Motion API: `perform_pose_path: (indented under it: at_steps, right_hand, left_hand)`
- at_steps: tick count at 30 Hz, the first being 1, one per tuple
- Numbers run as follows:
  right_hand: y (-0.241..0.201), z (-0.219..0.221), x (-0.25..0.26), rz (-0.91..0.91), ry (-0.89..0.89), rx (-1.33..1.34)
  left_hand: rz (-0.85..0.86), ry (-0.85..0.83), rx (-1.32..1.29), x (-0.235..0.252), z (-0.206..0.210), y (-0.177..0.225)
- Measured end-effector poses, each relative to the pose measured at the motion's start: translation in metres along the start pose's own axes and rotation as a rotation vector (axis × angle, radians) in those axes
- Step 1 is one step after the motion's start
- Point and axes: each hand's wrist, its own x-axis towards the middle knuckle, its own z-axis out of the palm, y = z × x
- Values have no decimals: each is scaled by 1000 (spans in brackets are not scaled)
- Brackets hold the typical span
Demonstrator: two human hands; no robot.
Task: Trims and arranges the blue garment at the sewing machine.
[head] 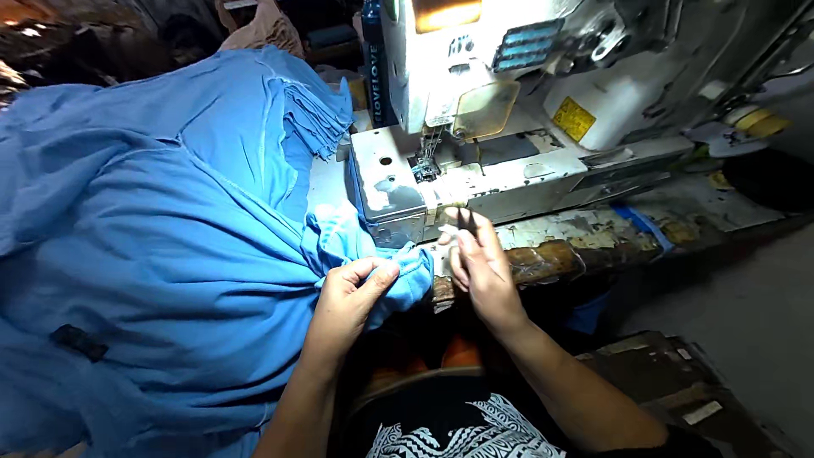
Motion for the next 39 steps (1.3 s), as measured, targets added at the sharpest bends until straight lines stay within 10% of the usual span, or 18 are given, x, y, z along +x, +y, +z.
perform_pose_path:
  at_steps: [11,39]
  right_hand:
    - [-15,-3,-46,73,-326,30]
    - [-5,12,-34,21,-217,53]
  left_hand:
    - [-18,51,-24,5,10,1]
    - [-48,-35,-127,4,12,3]
